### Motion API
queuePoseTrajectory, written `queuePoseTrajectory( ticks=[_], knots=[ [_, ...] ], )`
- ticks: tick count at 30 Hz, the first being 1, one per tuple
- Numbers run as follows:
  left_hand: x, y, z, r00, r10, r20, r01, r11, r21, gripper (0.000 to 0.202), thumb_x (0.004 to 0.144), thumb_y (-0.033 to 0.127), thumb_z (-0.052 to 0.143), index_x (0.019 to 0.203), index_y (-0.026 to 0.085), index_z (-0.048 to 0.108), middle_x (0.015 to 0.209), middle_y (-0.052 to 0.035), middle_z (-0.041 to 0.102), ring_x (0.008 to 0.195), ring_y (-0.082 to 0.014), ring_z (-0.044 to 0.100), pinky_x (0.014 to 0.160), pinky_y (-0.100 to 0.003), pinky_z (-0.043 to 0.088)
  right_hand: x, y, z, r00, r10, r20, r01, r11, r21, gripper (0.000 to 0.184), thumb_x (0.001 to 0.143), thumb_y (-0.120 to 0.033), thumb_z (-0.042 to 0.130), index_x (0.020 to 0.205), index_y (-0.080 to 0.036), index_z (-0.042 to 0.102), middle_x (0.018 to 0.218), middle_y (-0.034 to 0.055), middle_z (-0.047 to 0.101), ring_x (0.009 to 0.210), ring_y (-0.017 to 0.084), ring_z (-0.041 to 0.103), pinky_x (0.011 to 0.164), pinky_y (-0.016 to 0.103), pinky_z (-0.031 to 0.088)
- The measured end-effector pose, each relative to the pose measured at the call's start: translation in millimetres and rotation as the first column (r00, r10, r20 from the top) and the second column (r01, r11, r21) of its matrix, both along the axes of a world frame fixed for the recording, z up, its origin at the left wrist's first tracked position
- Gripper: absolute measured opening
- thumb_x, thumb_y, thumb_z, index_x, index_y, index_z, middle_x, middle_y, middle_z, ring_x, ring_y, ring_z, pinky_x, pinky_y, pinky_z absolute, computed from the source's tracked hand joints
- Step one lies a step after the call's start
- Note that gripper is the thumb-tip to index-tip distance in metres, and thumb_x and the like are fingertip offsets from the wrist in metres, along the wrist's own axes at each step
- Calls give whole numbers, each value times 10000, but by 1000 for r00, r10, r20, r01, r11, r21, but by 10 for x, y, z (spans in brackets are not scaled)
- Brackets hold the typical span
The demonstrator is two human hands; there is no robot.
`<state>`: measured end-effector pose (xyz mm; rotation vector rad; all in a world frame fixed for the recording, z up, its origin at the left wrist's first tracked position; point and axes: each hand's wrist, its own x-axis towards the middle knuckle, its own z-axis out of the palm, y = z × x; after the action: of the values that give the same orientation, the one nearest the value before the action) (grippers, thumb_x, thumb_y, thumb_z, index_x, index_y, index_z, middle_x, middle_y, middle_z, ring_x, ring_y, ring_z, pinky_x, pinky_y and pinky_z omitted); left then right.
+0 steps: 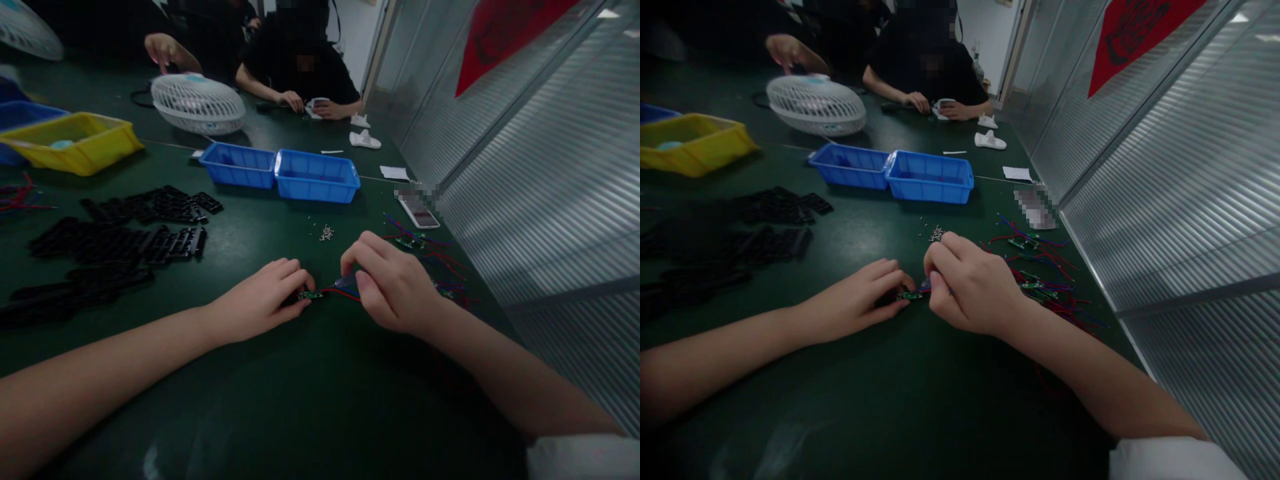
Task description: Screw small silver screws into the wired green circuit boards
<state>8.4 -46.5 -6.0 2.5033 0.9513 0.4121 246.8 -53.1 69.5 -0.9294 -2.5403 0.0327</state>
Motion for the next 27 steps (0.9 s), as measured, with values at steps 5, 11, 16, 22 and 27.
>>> queuePoseTrajectory(
  ticks=[5, 11, 16, 22, 27],
  knots=[
    [-8, 2, -6, 1000, 1, -1, -1, 1000, 1, 180, 954, 315, 490, 1091, 219, 556, 1021, -43, 545, 948, -201, 511, 825, -354, 431, -18, 36, -125, 966, 100, -239, -112, 993, -36, 106, 915, -148, 439, 1018, -169, 451, 888, 36, 531, 711, 115, 508, 618, 251, 420],
    [-9, 0, 10, 1000, 1, -6, -1, 1000, -13, 175, 957, 313, 490, 1091, 216, 549, 1023, -49, 540, 949, -205, 506, 828, -361, 434, -3, 101, -219, 932, 161, -324, -157, 987, 38, 177, 947, -185, 528, 1108, -192, 456, 953, 45, 557, 805, 124, 564, 607, 243, 442],
    [-3, 4, 8, 1000, 2, -14, -3, 1000, -28, 169, 961, 324, 486, 1085, 221, 537, 1039, -44, 531, 963, -206, 501, 838, -363, 429, 20, 125, -137, 929, 174, -327, -180, 984, 12, 261, 957, -114, 472, 1205, -162, 538, 982, 65, 596, 880, 135, 574, 667, 253, 467],
    [-5, 9, -5, 1000, 0, -9, 0, 1000, -18, 164, 963, 308, 484, 1096, 224, 528, 1041, -39, 527, 969, -202, 498, 846, -361, 418, 67, 159, -2, 930, 115, -349, -148, 987, -69, 192, 953, -184, 531, 1124, -188, 620, 988, 51, 603, 898, 140, 570, 698, 258, 472],
    [-3, 3, 4, 1000, 2, -11, -2, 1000, -15, 169, 959, 306, 489, 1098, 221, 537, 1033, -43, 535, 953, -200, 504, 833, -358, 419, 58, 111, 45, 954, 37, -296, -65, 994, -84, 147, 941, -318, 573, 965, -175, 596, 905, 30, 600, 777, 118, 546, 628, 234, 415]
  ],
)
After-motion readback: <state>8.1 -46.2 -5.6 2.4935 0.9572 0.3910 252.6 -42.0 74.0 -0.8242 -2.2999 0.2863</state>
